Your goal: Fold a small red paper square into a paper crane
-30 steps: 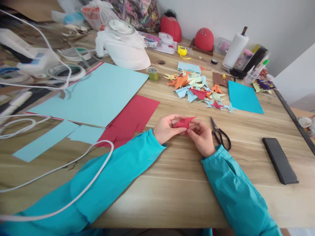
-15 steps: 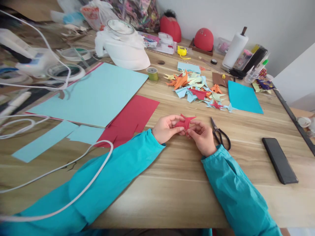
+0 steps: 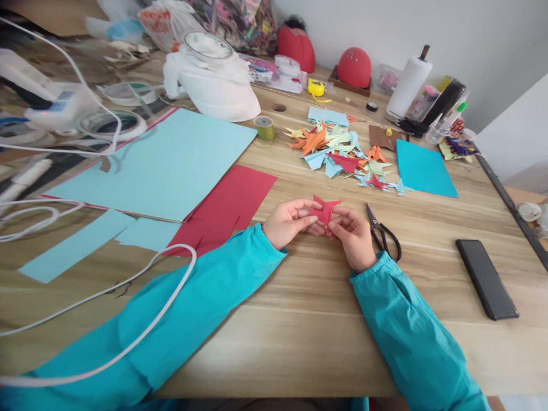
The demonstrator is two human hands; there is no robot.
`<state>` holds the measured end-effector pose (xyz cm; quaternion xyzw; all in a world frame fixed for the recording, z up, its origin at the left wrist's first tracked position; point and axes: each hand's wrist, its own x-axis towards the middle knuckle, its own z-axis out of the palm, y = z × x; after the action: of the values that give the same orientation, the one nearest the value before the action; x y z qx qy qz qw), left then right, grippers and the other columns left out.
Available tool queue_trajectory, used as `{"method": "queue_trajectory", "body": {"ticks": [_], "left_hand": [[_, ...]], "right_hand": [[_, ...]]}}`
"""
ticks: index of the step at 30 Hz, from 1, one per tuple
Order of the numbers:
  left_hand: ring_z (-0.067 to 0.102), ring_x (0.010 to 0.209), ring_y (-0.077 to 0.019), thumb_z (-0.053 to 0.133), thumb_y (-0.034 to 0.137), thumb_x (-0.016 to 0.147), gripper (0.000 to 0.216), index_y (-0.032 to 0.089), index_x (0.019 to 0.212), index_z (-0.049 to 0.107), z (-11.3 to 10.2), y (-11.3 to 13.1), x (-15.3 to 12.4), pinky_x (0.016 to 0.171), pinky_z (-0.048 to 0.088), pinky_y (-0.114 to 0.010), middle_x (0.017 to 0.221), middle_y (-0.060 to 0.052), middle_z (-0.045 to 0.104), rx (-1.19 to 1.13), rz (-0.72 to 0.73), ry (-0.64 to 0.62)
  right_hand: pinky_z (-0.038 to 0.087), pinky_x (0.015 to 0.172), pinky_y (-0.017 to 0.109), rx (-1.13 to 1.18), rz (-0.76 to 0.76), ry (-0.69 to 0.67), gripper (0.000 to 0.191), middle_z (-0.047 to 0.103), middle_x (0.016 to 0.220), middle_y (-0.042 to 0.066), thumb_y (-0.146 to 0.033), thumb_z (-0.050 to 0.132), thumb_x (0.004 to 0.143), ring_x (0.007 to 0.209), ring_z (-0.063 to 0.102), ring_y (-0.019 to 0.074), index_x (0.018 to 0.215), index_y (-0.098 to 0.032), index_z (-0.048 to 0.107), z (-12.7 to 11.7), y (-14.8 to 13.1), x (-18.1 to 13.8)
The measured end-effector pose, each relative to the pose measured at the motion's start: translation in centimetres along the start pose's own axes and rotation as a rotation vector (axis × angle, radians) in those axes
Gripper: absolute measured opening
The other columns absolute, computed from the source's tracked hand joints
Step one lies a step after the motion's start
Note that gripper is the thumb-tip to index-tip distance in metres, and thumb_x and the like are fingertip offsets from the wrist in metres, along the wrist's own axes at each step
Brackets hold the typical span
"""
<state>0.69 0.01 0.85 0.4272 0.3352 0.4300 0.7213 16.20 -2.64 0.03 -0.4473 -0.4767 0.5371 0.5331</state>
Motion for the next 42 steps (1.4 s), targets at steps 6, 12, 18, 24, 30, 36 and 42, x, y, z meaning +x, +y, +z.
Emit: {"method": "queue_trajectory", "body": {"ticks": [6, 12, 18, 24, 30, 36, 42], "left_hand": [[0.067, 0.058, -0.0169, 0.066, 0.017, 0.070, 0.026, 0.010, 0.092, 0.056, -0.01, -0.09, 0.03, 0.061, 0.054, -0.030, 0.061, -0.003, 0.067, 0.000, 0.003, -0.013], [0.065, 0.059, -0.0137, 0.071, 0.009, 0.058, 0.033, 0.010, 0.088, 0.057, 0.28, 0.03, 0.00, 0.064, 0.054, -0.028, 0.069, -0.002, 0.068, 0.001, 0.041, 0.074], [0.066, 0.073, -0.0168, 0.073, 0.008, 0.054, 0.040, 0.011, 0.091, 0.058, 0.09, -0.29, 0.09, 0.068, 0.054, -0.031, 0.075, -0.005, 0.068, 0.055, 0.080, 0.063], [0.065, 0.073, -0.0162, 0.072, 0.008, 0.055, 0.040, 0.011, 0.092, 0.059, -0.29, -0.54, 0.24, 0.072, 0.053, -0.032, 0.076, -0.005, 0.068, 0.107, 0.108, 0.062], [0.064, 0.071, -0.0150, 0.071, 0.006, 0.054, 0.040, 0.011, 0.092, 0.059, -0.13, -0.44, 0.23, 0.072, 0.052, -0.032, 0.076, -0.004, 0.068, 0.104, 0.103, 0.082], [0.063, 0.058, -0.0123, 0.069, 0.003, 0.057, 0.031, 0.010, 0.085, 0.058, 0.19, 0.01, 0.10, 0.065, 0.052, -0.029, 0.066, -0.002, 0.067, 0.031, 0.022, 0.073], [0.061, 0.050, -0.0114, 0.065, 0.011, 0.066, 0.022, 0.010, 0.087, 0.058, 0.24, 0.12, 0.15, 0.056, 0.051, -0.026, 0.059, -0.001, 0.065, 0.027, 0.021, 0.095]], "right_hand": [[0.038, 0.048, 0.025, 0.012, 0.014, 0.023, 0.030, 0.058, 0.058, -0.003, -0.024, 0.069, 0.065, 0.049, 0.051, 0.0100, 0.093, -0.018, 0.058, 0.08, -0.25, -0.02], [0.037, 0.046, 0.023, 0.035, 0.011, 0.038, 0.026, 0.057, 0.057, -0.004, -0.021, 0.067, 0.065, 0.049, 0.051, 0.0099, 0.089, -0.018, 0.060, 0.07, -0.16, -0.04], [0.042, 0.049, 0.025, -0.073, -0.002, -0.039, 0.024, 0.063, 0.065, -0.001, -0.028, 0.068, 0.068, 0.053, 0.053, 0.0108, 0.090, -0.019, 0.061, 0.21, -0.08, -0.24], [0.044, 0.052, 0.025, -0.097, 0.006, -0.075, 0.023, 0.066, 0.070, 0.001, -0.032, 0.069, 0.070, 0.056, 0.055, 0.0112, 0.087, -0.018, 0.062, 0.42, -0.28, -0.38], [0.044, 0.053, 0.024, -0.088, 0.009, -0.080, 0.019, 0.066, 0.068, 0.001, -0.030, 0.069, 0.070, 0.057, 0.056, 0.0107, 0.084, -0.018, 0.063, 0.41, -0.30, -0.38], [0.044, 0.053, 0.024, -0.060, 0.004, -0.102, 0.014, 0.066, 0.068, 0.001, -0.027, 0.068, 0.071, 0.057, 0.057, 0.0108, 0.080, -0.018, 0.062, 0.40, -0.19, -0.36], [0.045, 0.051, 0.023, -0.054, 0.030, -0.062, 0.018, 0.067, 0.067, 0.001, -0.027, 0.070, 0.070, 0.053, 0.056, 0.0099, 0.081, -0.016, 0.062, 0.47, -0.17, -0.32]]}}
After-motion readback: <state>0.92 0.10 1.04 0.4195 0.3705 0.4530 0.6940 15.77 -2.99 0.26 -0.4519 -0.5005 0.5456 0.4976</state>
